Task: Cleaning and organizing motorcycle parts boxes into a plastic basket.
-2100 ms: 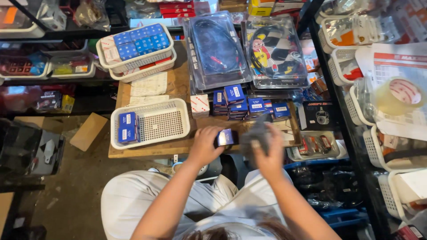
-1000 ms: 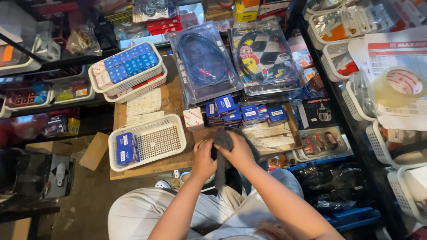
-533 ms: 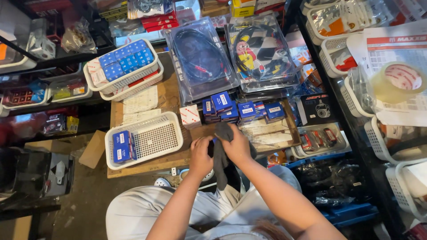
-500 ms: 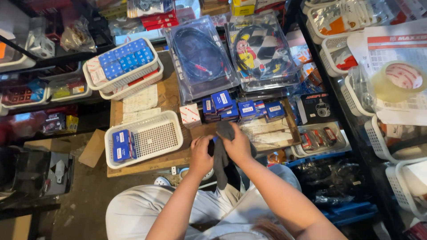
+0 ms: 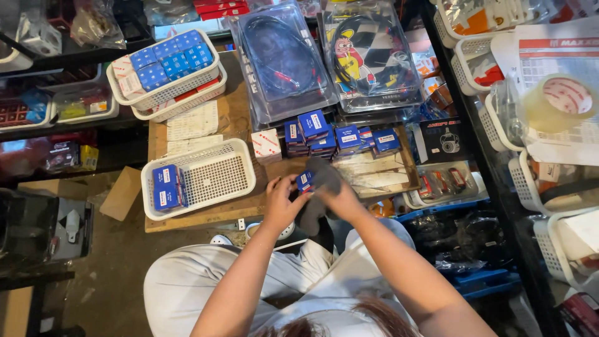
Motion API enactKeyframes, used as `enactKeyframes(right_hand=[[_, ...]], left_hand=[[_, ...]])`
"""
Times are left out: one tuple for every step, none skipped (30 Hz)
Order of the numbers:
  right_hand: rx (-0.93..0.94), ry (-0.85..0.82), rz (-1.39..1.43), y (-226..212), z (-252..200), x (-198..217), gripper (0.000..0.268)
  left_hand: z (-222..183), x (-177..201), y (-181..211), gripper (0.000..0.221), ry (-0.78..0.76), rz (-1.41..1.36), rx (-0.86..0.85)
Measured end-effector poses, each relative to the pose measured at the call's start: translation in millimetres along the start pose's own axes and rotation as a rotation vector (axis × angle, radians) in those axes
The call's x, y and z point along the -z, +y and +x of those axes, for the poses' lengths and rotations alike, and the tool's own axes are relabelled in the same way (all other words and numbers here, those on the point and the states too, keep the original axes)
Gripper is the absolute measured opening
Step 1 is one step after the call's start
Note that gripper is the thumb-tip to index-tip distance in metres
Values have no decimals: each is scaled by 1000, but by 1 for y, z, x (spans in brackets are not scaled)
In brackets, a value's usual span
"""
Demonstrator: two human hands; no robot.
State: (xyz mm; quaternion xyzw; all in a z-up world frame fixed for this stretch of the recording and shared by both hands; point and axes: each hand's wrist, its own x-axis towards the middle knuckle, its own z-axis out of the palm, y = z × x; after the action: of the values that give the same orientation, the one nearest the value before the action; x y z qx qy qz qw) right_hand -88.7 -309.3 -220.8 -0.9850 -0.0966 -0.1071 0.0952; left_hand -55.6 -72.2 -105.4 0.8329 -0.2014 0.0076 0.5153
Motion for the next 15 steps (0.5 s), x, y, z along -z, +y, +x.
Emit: enactKeyframes(right_hand=[[-137, 53, 477, -39, 20, 67, 69], [-274, 109, 954, -74, 32, 142, 90], [-275, 109, 952, -71, 30, 138, 90], [-296, 115, 986, -69, 29, 134, 88], [-317, 121, 1020, -68, 28, 130, 87], [-318, 120, 1021, -69, 28, 127, 87], [-340, 126, 1041, -70, 27, 125, 80], [-362, 135, 1059, -70, 28, 123, 72], [-361, 136, 1058, -71, 30, 130, 72], [-336, 145, 1052, -73, 32, 136, 64], [-311, 153, 1047, -75, 34, 143, 55], [-312, 152, 1048, -72, 32, 135, 55], [-349, 163, 1024, -69, 29, 127, 46], [-384, 175, 1001, -66, 28, 119, 39], [-384, 174, 1003, -67, 26, 118, 39]], left_hand=[[0, 0, -6, 60, -33, 34, -6], [1, 0, -11, 60, -67, 68, -12], [0, 1, -9, 60, -67, 66, -13], [0, 4, -7, 62, -82, 55, -27], [0, 6, -6, 65, -96, 44, -40], [0, 6, -5, 65, -96, 44, -39], [0, 6, -5, 61, -91, 54, -39], [1, 6, -4, 58, -85, 63, -43], [1, 3, -6, 58, -84, 62, -43], [1, 0, -8, 57, -64, 53, -34], [1, -3, -11, 56, -44, 44, -24], [1, -1, -8, 56, -45, 45, -22], [2, 0, -5, 55, -37, 23, 3], [3, 2, -2, 54, -29, 2, 28], [0, 1, -5, 54, -28, 4, 29]])
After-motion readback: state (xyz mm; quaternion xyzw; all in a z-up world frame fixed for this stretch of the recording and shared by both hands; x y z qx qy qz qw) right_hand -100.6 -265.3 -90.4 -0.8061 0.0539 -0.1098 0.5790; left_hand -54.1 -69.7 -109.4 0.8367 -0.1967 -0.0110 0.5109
